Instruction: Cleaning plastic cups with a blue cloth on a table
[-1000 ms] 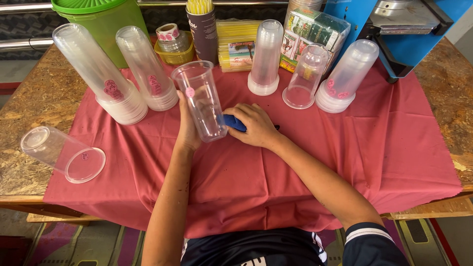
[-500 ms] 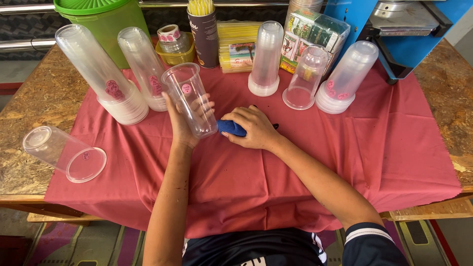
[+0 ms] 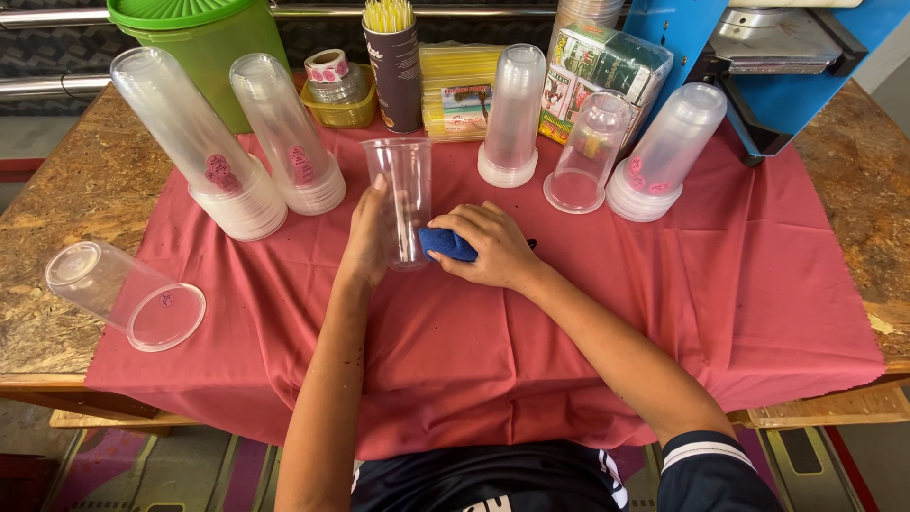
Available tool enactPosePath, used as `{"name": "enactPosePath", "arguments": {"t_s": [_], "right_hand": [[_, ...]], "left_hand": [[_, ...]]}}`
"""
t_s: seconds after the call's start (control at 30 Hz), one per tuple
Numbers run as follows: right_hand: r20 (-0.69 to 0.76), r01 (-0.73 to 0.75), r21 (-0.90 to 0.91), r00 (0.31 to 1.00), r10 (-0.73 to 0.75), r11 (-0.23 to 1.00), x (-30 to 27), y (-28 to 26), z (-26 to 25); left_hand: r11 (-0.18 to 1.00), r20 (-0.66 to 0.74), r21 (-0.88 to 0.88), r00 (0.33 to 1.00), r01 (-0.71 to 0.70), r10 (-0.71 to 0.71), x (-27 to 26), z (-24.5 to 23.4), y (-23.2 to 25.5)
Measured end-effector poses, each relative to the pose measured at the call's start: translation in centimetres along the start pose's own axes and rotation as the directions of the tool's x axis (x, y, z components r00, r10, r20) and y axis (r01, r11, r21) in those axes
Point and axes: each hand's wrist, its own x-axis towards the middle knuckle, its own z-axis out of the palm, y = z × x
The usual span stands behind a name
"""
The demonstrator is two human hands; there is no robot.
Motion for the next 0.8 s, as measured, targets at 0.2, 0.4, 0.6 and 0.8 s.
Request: {"name": "enactPosePath", "arguments": {"t_s": [0.2, 0.4, 0.6, 0.8], "right_hand": [[-0.076, -0.028, -0.040, 0.997, 0.025, 0.999, 0.0, 0.4, -0.4], [-0.227, -0.134, -0.057, 0.967, 0.118, 0.989, -0.1, 1.5, -0.8], [-0.355, -0.233, -0.053, 0.913, 0.200, 0.971, 0.2, 1.7, -2.0], [-0.257, -0.334, -0.110, 0.920, 0.297, 0.936, -0.1, 2.5, -1.8]], "left_hand": [[0.995, 0.083, 0.090, 0.996, -0.033, 0.025, -1.1, 0.9, 0.5], [0.987, 0.174, 0.151, 0.984, -0.050, 0.023, -2.7, 2.0, 1.3], [0.988, 0.263, 0.150, 0.965, -0.042, 0.001, -1.3, 0.6, -0.5], [0.993, 0.253, 0.108, 0.967, -0.051, 0.022, -2.6, 1.6, 1.0]]}}
